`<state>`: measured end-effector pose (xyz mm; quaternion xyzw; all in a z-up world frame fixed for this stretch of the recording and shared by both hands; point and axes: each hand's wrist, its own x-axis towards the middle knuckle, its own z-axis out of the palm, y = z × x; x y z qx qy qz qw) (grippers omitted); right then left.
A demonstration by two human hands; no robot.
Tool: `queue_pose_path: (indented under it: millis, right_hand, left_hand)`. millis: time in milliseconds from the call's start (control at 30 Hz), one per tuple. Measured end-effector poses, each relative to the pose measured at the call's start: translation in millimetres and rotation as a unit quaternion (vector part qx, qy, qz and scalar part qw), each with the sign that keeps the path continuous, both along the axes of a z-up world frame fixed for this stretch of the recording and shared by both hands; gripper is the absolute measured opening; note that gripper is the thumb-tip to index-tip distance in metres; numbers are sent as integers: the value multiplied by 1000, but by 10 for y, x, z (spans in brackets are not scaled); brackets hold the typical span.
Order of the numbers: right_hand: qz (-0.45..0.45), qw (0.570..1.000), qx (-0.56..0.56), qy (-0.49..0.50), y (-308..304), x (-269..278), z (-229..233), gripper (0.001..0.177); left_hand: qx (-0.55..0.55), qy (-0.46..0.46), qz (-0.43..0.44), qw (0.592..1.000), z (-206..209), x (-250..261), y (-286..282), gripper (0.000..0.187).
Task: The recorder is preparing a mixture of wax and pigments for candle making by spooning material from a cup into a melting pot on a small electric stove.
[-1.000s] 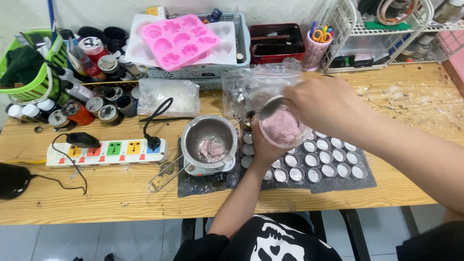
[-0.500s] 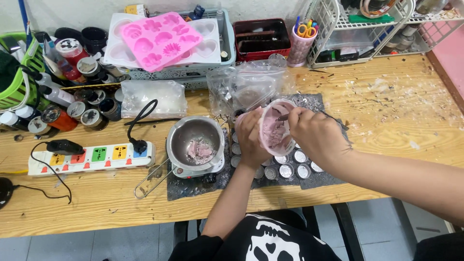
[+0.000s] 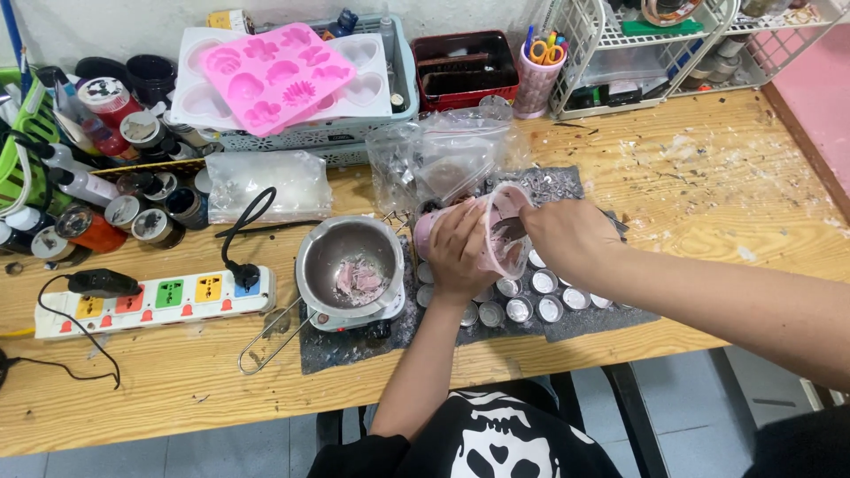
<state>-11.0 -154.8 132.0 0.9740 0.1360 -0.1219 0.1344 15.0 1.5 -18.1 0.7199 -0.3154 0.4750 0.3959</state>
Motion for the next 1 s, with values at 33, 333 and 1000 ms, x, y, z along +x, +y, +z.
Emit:
queue_pose_path:
  millis: [33, 333, 1000]
  right_hand:
    - [-2, 1000, 0, 0, 7, 13, 2, 27]
    - [-5, 998, -11, 58, -27, 13, -23, 14]
    - [26, 993, 31, 114, 75, 100, -124, 21]
  left_hand:
    - [0, 0, -2, 1000, 0, -6, -1, 68]
    - [25, 12, -42, 999, 22, -20, -8, 69]
    - [-7, 8, -92, 996, 65, -37, -19, 72]
